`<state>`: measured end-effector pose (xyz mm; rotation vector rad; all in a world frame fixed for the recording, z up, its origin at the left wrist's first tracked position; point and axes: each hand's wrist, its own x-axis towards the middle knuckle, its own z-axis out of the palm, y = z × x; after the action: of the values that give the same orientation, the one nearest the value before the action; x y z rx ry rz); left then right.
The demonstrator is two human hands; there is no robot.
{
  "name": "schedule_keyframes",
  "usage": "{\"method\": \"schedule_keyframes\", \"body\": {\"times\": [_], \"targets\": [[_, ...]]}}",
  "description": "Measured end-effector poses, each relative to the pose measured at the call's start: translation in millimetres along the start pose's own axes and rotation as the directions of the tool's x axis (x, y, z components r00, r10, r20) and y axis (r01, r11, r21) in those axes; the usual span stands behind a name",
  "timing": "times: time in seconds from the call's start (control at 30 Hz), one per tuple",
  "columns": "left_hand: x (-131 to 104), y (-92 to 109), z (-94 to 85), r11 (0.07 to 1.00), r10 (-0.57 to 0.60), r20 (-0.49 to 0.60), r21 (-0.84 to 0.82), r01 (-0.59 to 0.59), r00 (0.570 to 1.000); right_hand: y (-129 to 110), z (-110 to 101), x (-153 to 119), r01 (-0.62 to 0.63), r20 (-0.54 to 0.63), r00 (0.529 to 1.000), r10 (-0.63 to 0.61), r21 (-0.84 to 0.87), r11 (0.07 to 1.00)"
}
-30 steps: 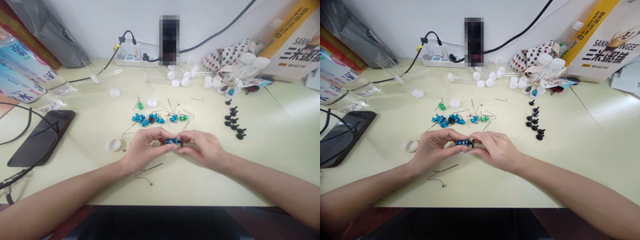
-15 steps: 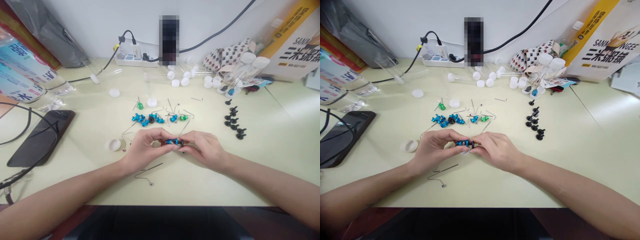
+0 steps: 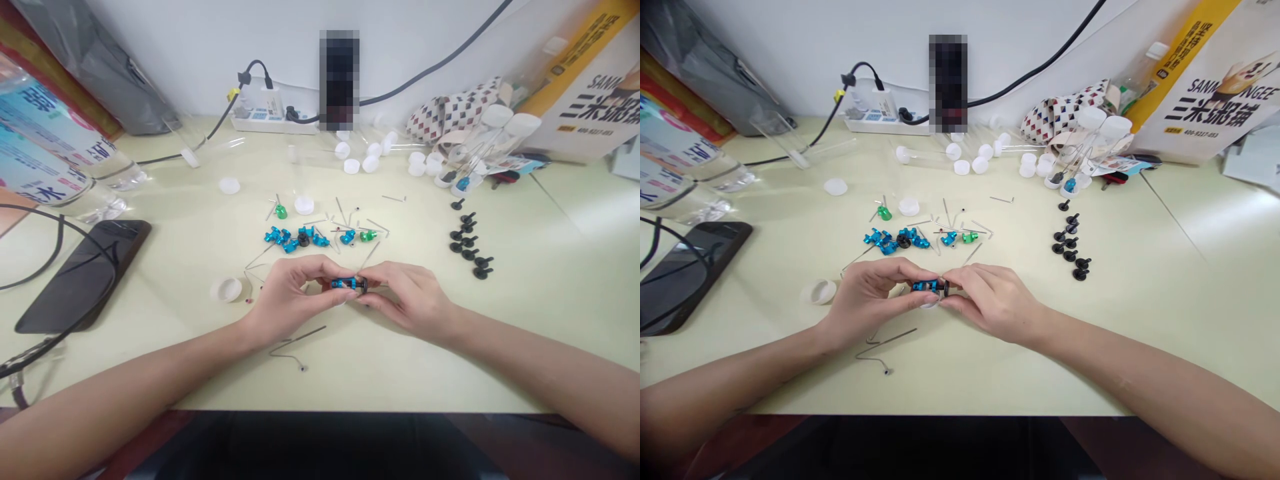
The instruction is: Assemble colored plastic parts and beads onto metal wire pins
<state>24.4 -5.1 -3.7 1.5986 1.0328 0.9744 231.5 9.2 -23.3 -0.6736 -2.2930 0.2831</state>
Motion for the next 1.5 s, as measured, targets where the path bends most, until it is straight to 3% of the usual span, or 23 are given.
{"method": "schedule_keyframes", "body": {"times": [1.5], "targets": [[1.1, 0.7, -0.7, 1.000, -0.005, 0.007, 0.007, 0.005, 1.000, -1.0, 1.6, -1.4, 0.039, -0.031, 0.999, -0.039, 0.000, 0.999]]}}
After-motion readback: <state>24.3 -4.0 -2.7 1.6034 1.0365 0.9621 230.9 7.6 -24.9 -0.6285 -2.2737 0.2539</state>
